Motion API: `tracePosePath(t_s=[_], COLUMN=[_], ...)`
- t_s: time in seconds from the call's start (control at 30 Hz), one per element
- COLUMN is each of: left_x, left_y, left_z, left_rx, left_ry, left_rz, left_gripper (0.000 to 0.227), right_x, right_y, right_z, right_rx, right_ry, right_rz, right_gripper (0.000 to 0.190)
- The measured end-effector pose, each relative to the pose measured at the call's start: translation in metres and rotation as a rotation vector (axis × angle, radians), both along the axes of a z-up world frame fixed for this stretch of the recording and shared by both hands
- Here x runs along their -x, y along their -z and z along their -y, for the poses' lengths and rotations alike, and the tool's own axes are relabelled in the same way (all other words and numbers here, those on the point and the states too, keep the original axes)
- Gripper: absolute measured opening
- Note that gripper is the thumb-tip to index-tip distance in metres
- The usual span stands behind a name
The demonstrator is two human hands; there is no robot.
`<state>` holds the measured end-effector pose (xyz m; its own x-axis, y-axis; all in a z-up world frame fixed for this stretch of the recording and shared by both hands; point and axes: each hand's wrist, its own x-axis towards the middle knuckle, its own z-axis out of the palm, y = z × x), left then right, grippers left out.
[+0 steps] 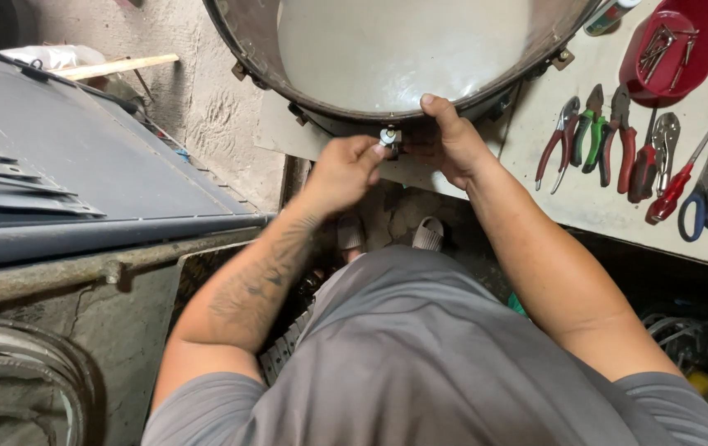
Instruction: The person uses a wrench to tighten bolts on the rim of a large metal pot. They rotate the pot to access different bolts and continue tightening them with the wrench.
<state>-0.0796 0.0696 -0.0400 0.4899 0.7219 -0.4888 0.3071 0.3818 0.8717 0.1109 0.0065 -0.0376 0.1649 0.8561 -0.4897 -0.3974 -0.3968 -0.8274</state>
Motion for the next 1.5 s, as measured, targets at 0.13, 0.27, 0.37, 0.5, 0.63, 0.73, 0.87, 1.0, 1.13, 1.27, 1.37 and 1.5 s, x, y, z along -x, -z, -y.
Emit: tracePosePath(t_s=[0.13, 0.27, 0.37, 0.5, 0.63, 0.73, 0.87, 1.0, 1.13, 1.27, 1.37, 1.5], left_x=[0.01, 0.019, 0.017, -0.008, -0.028, -0.04, -0.057, -0.066, -0.067, -0.072, -0.076, -0.078], left_y=[-0.006, -0.003, -0.025, -0.005, -0.011, -0.011, -0.002, 0.001, -0.007, -0.005, -0.006, -0.005], left_z=[-0.031, -0.015, 0.01, 0.038, 0.053, 0.06, 0.065, 0.067, 0.065, 0.064, 0.064, 0.067], left_rx=[-0.944, -1.183, -0.476, 0.087, 0.297, 0.342, 0.373, 0.4, 0.39, 0.409, 0.407, 0.421], left_ry=[0.591, 0.535, 0.288, 0.004, -0.183, -0.258, -0.347, -0.403, -0.406, -0.452, -0.501, -0.513], left_rz=[-0.349, -0.453, -0.229, 0.144, 0.294, 0.342, 0.404, 0.389, 0.355, 0.358, 0.359, 0.381], left_gripper=[0.032, 0.035, 0.023, 0.032, 0.037, 0.035, 0.032, 0.036, 0.036, 0.037, 0.035, 0.032], right_x=[0.002, 0.002, 0.001, 0.002, -0.003, -0.004, -0.007, -0.009, -0.025, -0.029, -0.03, -0.025], right_y=[-0.004, 0.006, 0.001, -0.001, 0.027, 0.036, 0.065, 0.045, 0.082, 0.075, 0.069, 0.057], right_z=[0.005, 0.005, 0.0, 0.002, 0.002, 0.005, 0.017, 0.014, 0.008, 0.008, 0.005, 0.008], right_rx=[0.005, 0.0, -0.018, -0.002, -0.034, -0.024, 0.019, 0.104, 0.11, 0.115, 0.119, 0.123], right_ry=[-0.008, 0.02, 0.008, -0.009, -0.008, 0.0, 0.067, 0.096, 0.087, 0.043, 0.006, 0.005], right_rz=[-0.023, -0.034, -0.032, -0.03, -0.075, -0.058, -0.049, 0.04, 0.024, 0.063, 0.105, 0.097], right_gripper=[0.12, 0.119, 0.121, 0.12, 0.11, 0.105, 0.096, 0.087, 0.084, 0.083, 0.083, 0.089])
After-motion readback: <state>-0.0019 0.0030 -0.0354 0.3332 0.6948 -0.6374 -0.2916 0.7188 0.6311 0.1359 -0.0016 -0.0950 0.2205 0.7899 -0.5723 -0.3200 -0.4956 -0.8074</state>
